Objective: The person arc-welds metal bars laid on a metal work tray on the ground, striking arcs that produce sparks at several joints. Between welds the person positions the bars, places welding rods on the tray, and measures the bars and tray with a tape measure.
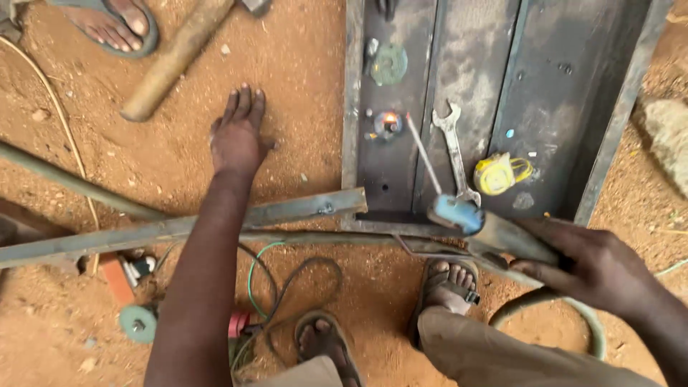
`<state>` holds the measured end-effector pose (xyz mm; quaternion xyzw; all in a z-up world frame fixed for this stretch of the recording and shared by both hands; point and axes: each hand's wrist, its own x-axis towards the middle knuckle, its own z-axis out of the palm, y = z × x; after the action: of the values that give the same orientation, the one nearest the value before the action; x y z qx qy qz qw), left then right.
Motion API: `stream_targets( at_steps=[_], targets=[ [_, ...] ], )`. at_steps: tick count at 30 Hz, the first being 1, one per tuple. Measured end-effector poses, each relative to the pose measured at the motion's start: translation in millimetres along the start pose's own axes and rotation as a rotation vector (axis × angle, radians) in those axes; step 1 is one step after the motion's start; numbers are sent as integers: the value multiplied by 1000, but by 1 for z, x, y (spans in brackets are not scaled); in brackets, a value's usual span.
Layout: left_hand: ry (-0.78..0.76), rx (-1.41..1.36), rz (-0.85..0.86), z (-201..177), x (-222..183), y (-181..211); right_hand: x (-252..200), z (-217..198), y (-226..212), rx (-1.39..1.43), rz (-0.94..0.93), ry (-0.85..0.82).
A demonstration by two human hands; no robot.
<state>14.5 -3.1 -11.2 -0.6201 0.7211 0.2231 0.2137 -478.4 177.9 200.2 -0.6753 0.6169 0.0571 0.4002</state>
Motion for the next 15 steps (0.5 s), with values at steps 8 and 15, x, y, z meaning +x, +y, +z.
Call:
stream_targets(
  at_steps=[8, 15],
  targets=[
    [-38, 62, 22, -6, 2, -1, 20, 9, -53, -284, 60, -159],
    [-34, 159, 60, 21, 17, -9, 39, 22, -73, -379, 115, -265]
  ],
)
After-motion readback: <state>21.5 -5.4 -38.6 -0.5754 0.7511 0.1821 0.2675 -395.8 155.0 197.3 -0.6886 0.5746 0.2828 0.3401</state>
